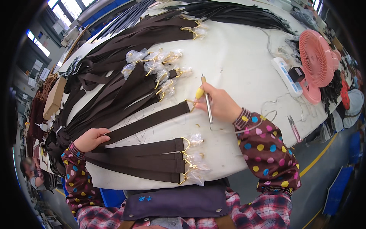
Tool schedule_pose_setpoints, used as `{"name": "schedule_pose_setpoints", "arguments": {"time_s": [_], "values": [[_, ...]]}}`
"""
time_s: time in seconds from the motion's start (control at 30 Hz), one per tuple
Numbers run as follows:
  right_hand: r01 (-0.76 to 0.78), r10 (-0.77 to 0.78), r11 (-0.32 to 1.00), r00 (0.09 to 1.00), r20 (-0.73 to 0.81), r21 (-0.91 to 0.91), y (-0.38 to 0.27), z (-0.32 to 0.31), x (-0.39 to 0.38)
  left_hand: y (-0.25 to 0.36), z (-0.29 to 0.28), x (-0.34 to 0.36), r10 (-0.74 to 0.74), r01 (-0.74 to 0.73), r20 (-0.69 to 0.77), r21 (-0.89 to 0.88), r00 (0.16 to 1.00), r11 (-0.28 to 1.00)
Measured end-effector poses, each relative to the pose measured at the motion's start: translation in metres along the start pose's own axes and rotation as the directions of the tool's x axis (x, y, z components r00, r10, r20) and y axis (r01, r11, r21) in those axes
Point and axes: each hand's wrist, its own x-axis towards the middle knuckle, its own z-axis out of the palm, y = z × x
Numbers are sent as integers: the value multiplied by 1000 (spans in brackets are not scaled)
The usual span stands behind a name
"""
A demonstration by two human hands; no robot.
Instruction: The person uses a yellow-handled tool to stitch or secure gold metal clasps onto brown fabric straps. They handle several straps one at a time, aligning the clasp and applying the tool to the attachment point, then placing the finished strap aside.
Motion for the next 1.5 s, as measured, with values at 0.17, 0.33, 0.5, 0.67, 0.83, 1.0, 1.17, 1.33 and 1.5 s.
{"name": "schedule_pose_setpoints", "arguments": {"time_s": [0.17,0.33,0.5,0.67,0.83,1.0,1.17,1.33,1.5], "values": [[104,-103,995,986,130,-3,-56,45,-27,-18,15,-14,-142,236,-254,391,957,890],[93,-76,983,991,109,-159,-44,54,-18,53,50,14,324,167,-426,784,845,598],[131,-127,971,991,33,-200,-30,49,-10,114,78,68,590,-362,-300,561,750,745],[97,-85,984,993,83,-152,-23,45,1,91,69,117,540,-467,-232,303,809,830],[44,-32,994,994,108,-104,-20,45,0,97,83,96,376,-357,-253,119,891,926],[9,0,994,996,85,-108,-29,47,-7,116,92,96,431,-460,-278,-46,858,887],[105,-102,968,994,24,-229,-34,42,-9,108,93,117,493,-518,-248,-47,834,854],[-6,30,980,992,-119,197,-49,39,-5,109,96,122,475,-517,-271,-109,837,849],[132,-135,968,991,2,214,-51,45,-8,108,92,120,464,-509,-242,-180,852,842]]}}
